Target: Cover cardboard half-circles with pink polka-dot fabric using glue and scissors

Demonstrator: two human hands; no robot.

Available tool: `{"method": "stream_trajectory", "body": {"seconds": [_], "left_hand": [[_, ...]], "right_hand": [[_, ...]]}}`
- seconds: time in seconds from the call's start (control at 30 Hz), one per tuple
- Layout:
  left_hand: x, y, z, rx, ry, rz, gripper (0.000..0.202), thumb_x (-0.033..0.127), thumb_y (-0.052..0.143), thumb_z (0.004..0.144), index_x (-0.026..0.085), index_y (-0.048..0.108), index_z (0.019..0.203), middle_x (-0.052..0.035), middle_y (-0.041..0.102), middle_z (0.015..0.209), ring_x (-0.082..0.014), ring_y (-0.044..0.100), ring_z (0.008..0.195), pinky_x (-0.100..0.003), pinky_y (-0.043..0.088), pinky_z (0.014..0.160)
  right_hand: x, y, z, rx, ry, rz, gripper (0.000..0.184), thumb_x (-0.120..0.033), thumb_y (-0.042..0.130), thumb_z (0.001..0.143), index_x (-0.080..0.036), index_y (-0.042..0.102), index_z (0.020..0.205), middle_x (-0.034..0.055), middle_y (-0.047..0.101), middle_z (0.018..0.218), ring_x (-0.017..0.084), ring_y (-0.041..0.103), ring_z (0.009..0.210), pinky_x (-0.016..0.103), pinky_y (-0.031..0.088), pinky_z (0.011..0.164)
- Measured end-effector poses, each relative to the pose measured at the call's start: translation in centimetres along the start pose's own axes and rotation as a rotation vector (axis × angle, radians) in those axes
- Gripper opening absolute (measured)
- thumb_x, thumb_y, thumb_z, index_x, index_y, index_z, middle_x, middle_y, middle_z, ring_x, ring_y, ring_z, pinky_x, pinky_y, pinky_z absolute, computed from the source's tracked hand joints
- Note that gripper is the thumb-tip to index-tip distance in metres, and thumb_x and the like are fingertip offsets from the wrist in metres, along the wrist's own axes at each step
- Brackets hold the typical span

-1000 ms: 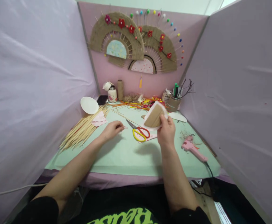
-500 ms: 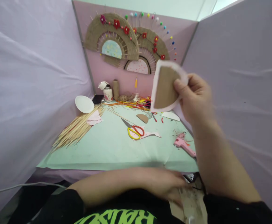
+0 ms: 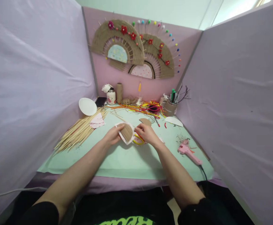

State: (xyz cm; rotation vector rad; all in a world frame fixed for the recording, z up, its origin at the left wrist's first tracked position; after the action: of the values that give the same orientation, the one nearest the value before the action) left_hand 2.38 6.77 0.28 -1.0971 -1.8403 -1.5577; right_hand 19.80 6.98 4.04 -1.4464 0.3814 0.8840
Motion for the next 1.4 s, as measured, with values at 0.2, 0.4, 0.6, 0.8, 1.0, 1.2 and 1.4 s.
{"method": "stream_trajectory", "body": {"seconds": [0.2,0.4,0.6,0.8,1.0,1.2,1.4], "left_hand": [[2.5,-2.4,0.8,0.139,0.093,-0.168,0.018,0.022,0.067,0.077,0.017,0.063,0.095,-0.0004,0.070,0.081,-0.0129,0.065,0.069,-0.026,0.053,0.068],[1.9,-2.2,0.2,0.189,0.031,-0.196,0.013,0.017,0.064,0.078,0.015,0.063,0.091,-0.0006,0.068,0.074,-0.0130,0.064,0.061,-0.026,0.052,0.061],[2.4,-2.3,0.0,0.214,0.038,-0.211,0.008,0.015,0.059,0.082,0.014,0.064,0.088,-0.0015,0.069,0.072,-0.0130,0.063,0.057,-0.025,0.051,0.058],[2.3,-2.2,0.0,0.214,0.043,-0.253,0.009,0.013,0.056,0.085,0.015,0.064,0.089,-0.0012,0.069,0.072,-0.0141,0.065,0.059,-0.026,0.051,0.059],[3.0,-1.8,-0.3,0.136,0.101,-0.424,0.021,0.018,0.046,0.092,0.013,0.066,0.097,-0.0055,0.072,0.084,-0.0152,0.069,0.075,-0.028,0.055,0.071],[3.4,-1.3,-0.6,0.011,0.171,-0.512,0.024,0.023,0.047,0.095,0.015,0.065,0.109,-0.0062,0.073,0.097,-0.0156,0.069,0.089,-0.029,0.053,0.085],[4.5,-0.7,-1.6,-0.182,0.164,-0.494,0.037,0.037,0.046,0.094,0.013,0.064,0.116,-0.0101,0.073,0.102,-0.0208,0.068,0.096,-0.036,0.051,0.091]], "right_hand": [[3.7,-0.9,-1.6,-0.197,0.040,-0.487,0.014,-0.016,0.066,0.069,-0.018,0.067,0.082,0.0062,0.068,0.088,0.019,0.058,0.082,0.026,0.037,0.069],[2.3,-1.5,-0.9,-0.118,0.020,-0.476,0.026,-0.011,0.055,0.077,-0.017,0.062,0.102,0.0028,0.067,0.081,0.015,0.057,0.071,0.023,0.035,0.062],[-1.3,-9.8,1.9,0.187,-0.177,-0.692,0.019,-0.009,0.051,0.080,-0.016,0.064,0.092,0.0102,0.066,0.093,0.021,0.058,0.088,0.027,0.038,0.073],[4.3,-19.9,3.0,0.521,0.302,-0.493,0.017,-0.015,0.058,0.079,-0.010,0.068,0.093,0.0225,0.061,0.115,0.032,0.053,0.115,0.041,0.038,0.093],[4.3,-14.1,3.3,0.387,0.289,-0.163,0.025,-0.032,0.075,0.069,-0.014,0.069,0.085,0.0170,0.069,0.100,0.032,0.059,0.107,0.043,0.046,0.088],[-1.3,2.1,3.1,0.027,0.087,0.517,0.036,-0.048,0.076,0.067,-0.020,0.068,0.088,0.0059,0.072,0.080,0.018,0.066,0.070,0.030,0.054,0.062],[-2.5,4.5,3.9,0.179,0.007,0.853,0.042,-0.056,0.074,0.063,-0.022,0.059,0.083,-0.0011,0.063,0.074,0.013,0.059,0.064,0.028,0.052,0.060]]}}
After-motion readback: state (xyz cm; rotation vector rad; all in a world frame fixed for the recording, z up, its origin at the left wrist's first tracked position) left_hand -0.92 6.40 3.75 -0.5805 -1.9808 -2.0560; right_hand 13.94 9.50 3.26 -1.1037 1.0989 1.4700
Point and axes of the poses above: each hand's wrist, its own z-axis towards the middle knuckle, its own y-axis out of the palm, x = y × z, the point moved 5 cm from there along z, towards the middle knuckle
